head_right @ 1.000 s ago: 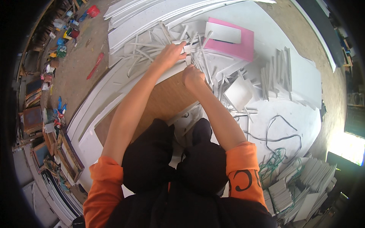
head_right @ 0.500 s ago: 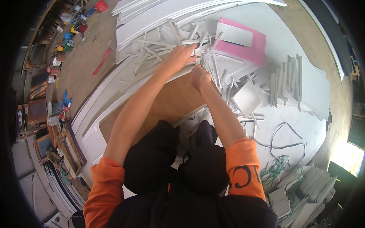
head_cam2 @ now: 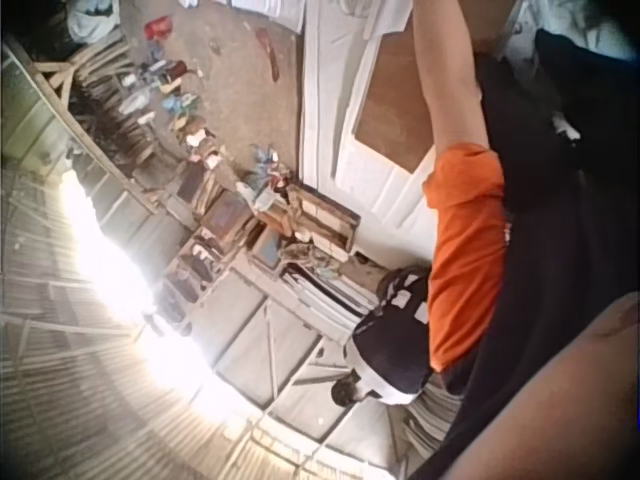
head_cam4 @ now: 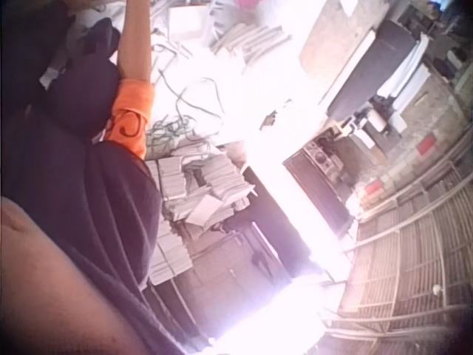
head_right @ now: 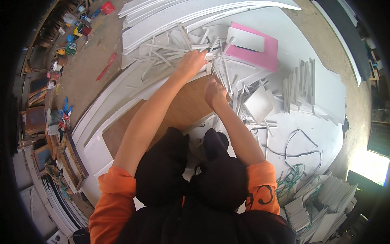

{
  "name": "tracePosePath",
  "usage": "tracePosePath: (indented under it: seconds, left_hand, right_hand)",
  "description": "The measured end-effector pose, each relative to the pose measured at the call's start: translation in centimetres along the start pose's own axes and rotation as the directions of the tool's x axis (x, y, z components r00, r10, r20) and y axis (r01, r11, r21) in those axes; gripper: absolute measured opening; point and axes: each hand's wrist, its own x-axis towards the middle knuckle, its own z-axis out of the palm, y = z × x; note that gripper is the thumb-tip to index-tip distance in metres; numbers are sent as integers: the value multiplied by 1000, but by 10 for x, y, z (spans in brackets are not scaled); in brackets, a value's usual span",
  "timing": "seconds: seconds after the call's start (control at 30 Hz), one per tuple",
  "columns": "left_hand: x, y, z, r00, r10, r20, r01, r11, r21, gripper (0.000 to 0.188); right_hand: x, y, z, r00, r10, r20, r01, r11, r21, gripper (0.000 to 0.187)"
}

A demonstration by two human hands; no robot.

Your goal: The person cuts a sheet of bubble wrap into strips using a utility knife. They then gather a stack of white rectangular boards and tie them together with a green plastic strap.

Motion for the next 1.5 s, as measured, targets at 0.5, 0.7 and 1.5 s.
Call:
tracePosePath:
  seconds: [0.5, 0.7, 1.5]
  left_hand:
    - [5, -7, 1, 998, -34, 57, 38, 997, -69, 35]
    - [12, -10, -3, 994, -93, 61, 94, 996, -10, 31]
    - [-27, -51, -40, 1000, -17, 0, 17, 988, -155, 29]
  right_hand:
    - [61, 4, 38, 997, 24, -74, -14, 990, 143, 25]
    - [63, 15, 70, 974, -9, -228, 44, 988, 147, 16]
    - [4, 52, 47, 997, -44, -57, 71, 490, 869, 26]
